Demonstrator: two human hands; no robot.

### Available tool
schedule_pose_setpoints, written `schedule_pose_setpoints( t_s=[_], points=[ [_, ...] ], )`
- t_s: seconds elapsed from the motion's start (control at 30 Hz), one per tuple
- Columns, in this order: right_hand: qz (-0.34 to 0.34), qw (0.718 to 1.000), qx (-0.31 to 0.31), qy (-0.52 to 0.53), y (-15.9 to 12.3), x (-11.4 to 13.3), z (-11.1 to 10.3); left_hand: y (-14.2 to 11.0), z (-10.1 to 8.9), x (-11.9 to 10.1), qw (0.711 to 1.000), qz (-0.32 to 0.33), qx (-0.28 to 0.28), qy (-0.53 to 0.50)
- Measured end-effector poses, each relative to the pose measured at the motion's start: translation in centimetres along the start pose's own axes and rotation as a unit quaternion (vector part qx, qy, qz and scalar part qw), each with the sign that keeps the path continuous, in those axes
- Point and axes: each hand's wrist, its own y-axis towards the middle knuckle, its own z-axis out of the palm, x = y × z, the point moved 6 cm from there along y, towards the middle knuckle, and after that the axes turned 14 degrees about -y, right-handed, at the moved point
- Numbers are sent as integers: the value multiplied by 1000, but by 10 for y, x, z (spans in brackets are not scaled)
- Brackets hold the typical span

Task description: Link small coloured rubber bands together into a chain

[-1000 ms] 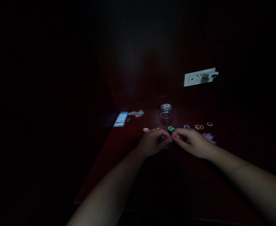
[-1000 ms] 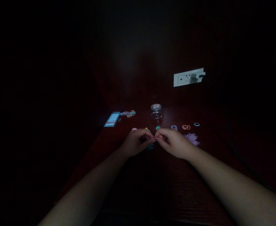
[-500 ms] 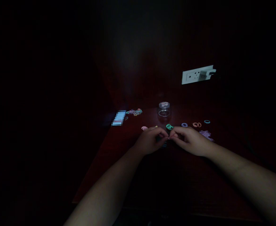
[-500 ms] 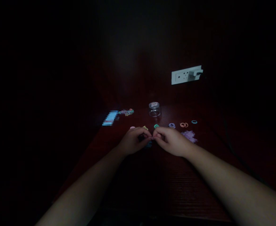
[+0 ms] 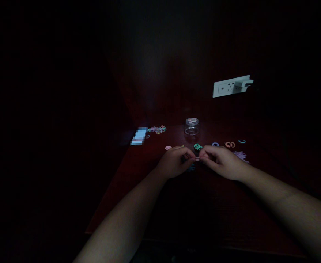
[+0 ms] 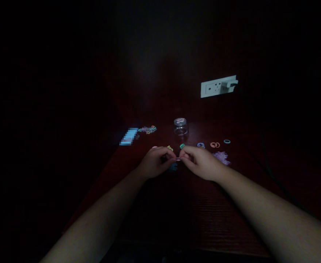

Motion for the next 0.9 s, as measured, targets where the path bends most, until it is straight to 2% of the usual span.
schedule_pose_setpoints(
  t_s=[0.4,0.73,0.9],
  points=[
    [3,1000,-4,-18,0,0,-2,0,3,-1,1000,8,15,-23],
    [10,1000,15,-15,1,-2,1,-1,5,-1,999,6,26,-43],
    [8,1000,14,-11,0,-3,1,0,6,-6,997,30,48,-59]
  ],
)
